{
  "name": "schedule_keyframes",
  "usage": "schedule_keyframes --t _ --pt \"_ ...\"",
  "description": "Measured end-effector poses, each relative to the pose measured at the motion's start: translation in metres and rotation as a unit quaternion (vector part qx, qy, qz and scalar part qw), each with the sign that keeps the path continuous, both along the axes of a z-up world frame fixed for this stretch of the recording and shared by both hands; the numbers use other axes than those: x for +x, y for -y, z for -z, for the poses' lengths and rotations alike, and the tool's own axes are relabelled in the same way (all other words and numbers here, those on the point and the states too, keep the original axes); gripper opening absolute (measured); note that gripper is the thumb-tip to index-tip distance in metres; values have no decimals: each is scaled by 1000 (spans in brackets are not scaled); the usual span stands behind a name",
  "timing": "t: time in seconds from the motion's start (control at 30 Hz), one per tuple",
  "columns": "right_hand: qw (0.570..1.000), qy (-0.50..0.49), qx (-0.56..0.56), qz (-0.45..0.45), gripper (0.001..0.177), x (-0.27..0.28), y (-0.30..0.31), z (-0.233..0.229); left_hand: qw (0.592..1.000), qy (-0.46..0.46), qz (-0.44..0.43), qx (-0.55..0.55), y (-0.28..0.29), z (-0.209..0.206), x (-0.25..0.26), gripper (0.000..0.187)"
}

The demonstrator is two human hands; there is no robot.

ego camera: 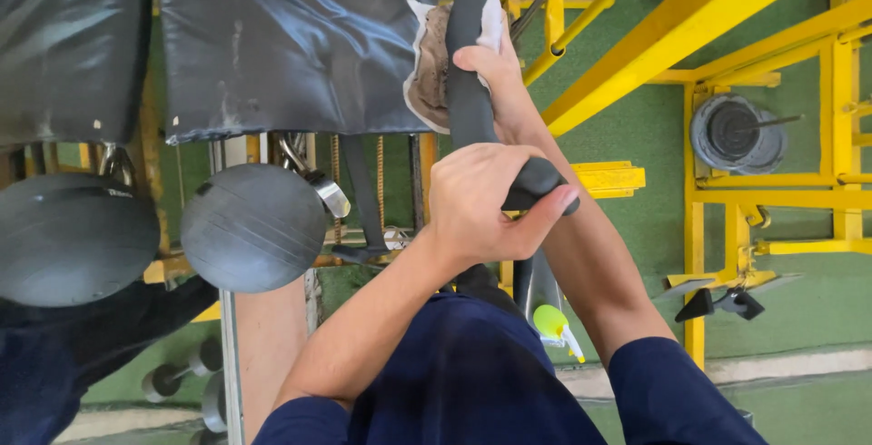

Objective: Wiping down various gym machine attachments and handles using a cloth.

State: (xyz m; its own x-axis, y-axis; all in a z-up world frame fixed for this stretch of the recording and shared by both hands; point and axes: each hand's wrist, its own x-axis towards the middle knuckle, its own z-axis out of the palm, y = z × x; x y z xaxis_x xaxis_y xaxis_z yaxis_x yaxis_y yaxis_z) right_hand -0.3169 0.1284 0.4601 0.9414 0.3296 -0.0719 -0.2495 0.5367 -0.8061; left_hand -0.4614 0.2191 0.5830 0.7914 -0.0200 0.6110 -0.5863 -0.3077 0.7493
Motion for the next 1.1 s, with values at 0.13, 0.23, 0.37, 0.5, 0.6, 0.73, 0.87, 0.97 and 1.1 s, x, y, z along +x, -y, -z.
schedule_keyframes --t 0.13,0.23,0.37,0.5,0.6,0.73,0.87,0.97,1.1 --pt "999 -4 25 -47 68 2 -22 7 1000 -13 -1 5 -17 -8 -7 18" --pt "998 27 5 -60 77 1 -39 14 1000 -12 -12 -6 -27 -4 -11 19" --pt "997 -59 0 -49 71 -8 -52 22 998 -15 -31 59 -39 7 -9 22" --pt "992 -79 -75 -67 66 -4 -56 39 989 -33 -46 140 -46 21 -11 28" --pt "985 -82 -101 -113 60 -2 -61 47 978 -49 -38 200 -55 42 -16 28" --pt "976 -131 -95 -143 62 -4 -75 71 970 -88 -23 227 -73 74 -33 26" --pt "960 -141 -153 -185 59 -3 -89 115 951 -140 9 276 -95 109 -46 28" --pt "943 -152 -217 -201 57 -4 -101 146 935 -175 27 306 -107 142 -56 32" --pt "922 -247 -226 -196 58 -16 -113 158 899 -287 50 326 -114 179 -70 33"
